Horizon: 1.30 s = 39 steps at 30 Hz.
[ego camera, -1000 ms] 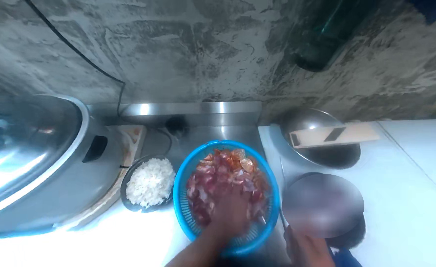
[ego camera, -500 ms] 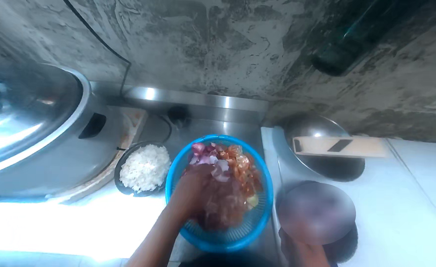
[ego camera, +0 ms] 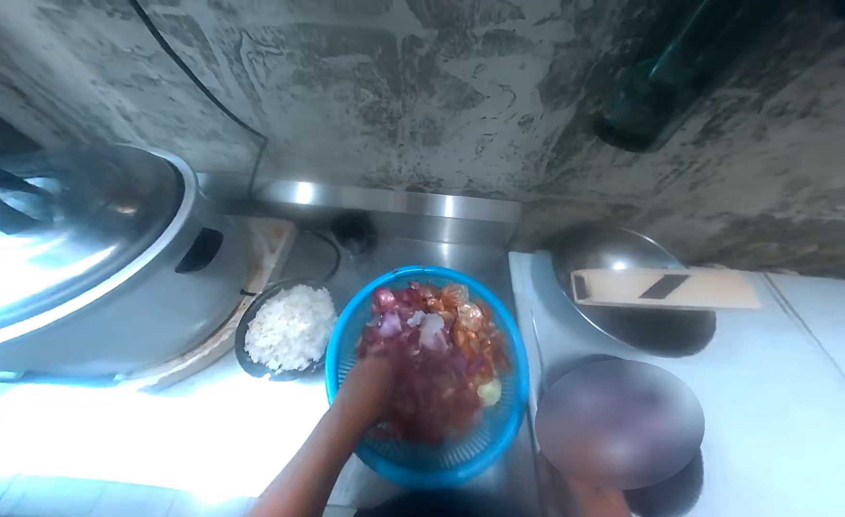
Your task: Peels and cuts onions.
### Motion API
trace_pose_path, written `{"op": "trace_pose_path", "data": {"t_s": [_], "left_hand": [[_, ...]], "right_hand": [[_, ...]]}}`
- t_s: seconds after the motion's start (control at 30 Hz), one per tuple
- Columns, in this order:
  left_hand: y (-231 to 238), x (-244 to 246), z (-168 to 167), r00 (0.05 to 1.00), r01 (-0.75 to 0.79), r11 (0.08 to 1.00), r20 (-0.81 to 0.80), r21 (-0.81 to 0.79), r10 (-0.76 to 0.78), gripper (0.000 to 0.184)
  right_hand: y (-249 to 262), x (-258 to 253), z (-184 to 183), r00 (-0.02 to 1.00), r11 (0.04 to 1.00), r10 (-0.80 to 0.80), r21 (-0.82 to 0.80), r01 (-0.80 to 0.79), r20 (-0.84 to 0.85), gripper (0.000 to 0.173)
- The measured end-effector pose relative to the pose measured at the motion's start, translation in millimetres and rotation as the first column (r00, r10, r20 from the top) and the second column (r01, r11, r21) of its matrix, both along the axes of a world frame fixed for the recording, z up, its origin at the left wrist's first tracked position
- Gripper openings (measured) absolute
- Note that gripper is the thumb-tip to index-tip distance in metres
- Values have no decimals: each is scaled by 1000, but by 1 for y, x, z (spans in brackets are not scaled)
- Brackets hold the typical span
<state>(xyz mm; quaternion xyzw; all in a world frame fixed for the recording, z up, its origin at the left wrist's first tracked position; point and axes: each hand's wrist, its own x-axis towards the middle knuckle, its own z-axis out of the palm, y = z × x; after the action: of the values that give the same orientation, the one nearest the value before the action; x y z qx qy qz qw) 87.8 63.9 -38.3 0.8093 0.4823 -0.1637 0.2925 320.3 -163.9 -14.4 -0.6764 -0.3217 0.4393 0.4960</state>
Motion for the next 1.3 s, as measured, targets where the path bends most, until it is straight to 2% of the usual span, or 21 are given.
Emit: {"op": "trace_pose_path", "data": {"t_s": [0.13,0.33,0.4,0.43,0.5,0.57,0.63,0.73,0.83,0.93,1.0,1.07,1.13,1.2,1.23,1.27,1.3], "left_hand": [[-2,-8,7,984,134,983,133,-124,-117,64],[-62,17,5,959,185,976,240,-118,-153,81],[-61,11,15,956,127,984,281,-125,-88,76],[-56,7,22,960,50,995,280,-83,-25,65],[-39,1,32,980,-103,992,180,68,90,45],[-20,-6,25,989,-141,976,66,168,132,39],[-6,-10,11,996,-86,989,-13,119,88,45],[2,-5,-6,998,40,999,-48,12,-39,61],[1,-1,-14,996,73,997,-60,10,-72,55],[3,-9,-8,999,39,999,40,-35,-37,62],[2,-23,-2,970,-22,993,237,-116,49,60],[-1,-38,1,824,-121,965,518,-232,227,50],[-3,-45,-5,548,-191,884,701,-426,456,41],[-2,-47,-10,251,-155,705,662,-692,706,50],[-2,-49,-14,144,-78,624,610,-778,779,59],[-3,-48,-16,101,-26,577,573,-816,814,65],[-6,-46,-18,108,-13,573,568,-820,816,66]], "right_hand": [[-5,0,-4,1000,1000,-15,12,14,3,43],[-5,-2,-4,1000,999,4,33,-5,21,43],[-6,-2,-4,999,999,11,33,-12,38,43],[-7,-2,-5,999,999,5,31,-7,41,43],[-8,-3,-5,999,1000,-4,23,4,35,43],[-7,-5,-5,1000,1000,-1,13,1,25,42],[-3,-8,-6,1000,1000,7,21,-8,23,41],[1,-12,-5,998,997,60,53,-62,26,43],[0,-15,-1,994,994,89,58,-93,64,44],[-6,-12,1,989,995,90,32,-95,116,45],[-10,-10,-1,990,997,70,29,-74,120,44],[-12,-10,-1,992,999,38,4,-38,123,44],[-11,-11,2,992,1000,8,-27,-5,130,43],[-7,-14,4,993,999,29,-30,-26,113,44],[-3,-16,6,992,998,57,-39,-53,110,45],[0,-17,8,990,995,87,-53,-82,109,46],[2,-17,10,986,992,118,-69,-110,118,47]]}}
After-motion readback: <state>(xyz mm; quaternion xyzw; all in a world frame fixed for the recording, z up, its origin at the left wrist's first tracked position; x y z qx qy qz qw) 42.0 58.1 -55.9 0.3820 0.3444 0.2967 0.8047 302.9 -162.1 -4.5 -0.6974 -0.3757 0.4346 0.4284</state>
